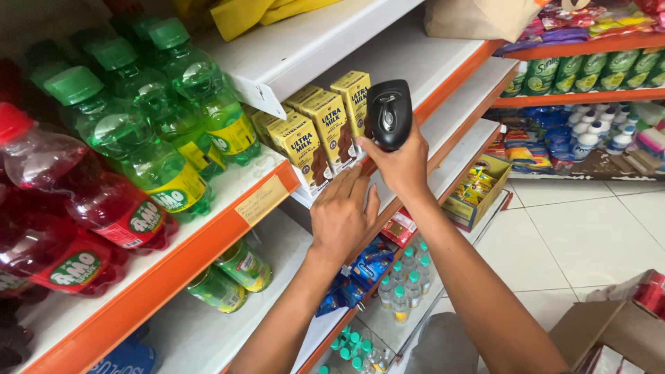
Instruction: The person wipes milk cartons from a box with a cloth, scans their barcodes with a handheld scanner, and places them onto store shelves by hand.
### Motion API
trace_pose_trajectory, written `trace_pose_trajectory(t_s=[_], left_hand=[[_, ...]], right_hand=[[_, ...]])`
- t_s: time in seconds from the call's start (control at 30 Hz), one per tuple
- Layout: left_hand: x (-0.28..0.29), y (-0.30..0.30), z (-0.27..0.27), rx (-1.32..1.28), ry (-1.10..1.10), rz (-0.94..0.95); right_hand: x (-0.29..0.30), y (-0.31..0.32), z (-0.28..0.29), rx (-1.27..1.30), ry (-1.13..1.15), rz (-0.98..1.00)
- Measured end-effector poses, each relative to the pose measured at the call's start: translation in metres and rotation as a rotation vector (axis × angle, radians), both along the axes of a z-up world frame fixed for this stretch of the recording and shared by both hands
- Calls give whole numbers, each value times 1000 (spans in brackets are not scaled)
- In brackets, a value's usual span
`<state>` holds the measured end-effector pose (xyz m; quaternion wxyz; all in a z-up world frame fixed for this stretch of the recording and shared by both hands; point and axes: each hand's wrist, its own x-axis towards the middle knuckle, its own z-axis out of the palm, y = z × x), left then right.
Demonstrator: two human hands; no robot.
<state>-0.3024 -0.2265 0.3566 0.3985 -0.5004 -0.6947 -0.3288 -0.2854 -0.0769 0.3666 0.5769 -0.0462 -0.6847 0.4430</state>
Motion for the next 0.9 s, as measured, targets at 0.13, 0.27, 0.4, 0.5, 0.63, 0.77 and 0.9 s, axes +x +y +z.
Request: trace_pose_trajectory(t_s=[0.13, 0.27, 0.4, 0.5, 0.63, 0.77, 0.9], left_hand=[[0, 0, -1, -1, 7, -2], [0, 0, 0, -13, -2, -1], [2, -3, 5, -37, 1, -1], [9, -7, 12, -82, -38, -7], [33, 5, 7, -108, -7, -46], [74, 33, -35, -109, -178, -346], [120, 72, -116, -264, -435, -662]], right_hand=[[-4, -3, -5, -71, 0, 42], [-13, -5, -5, -15, -99, -149], [-10, -3, -13, -28, -138, -156], [3, 2, -28, -64, -56, -98], [52, 10, -62, -199, 28, 44], [132, 10, -114, -548, -84, 33], [231, 29, -184, -477, -81, -139]])
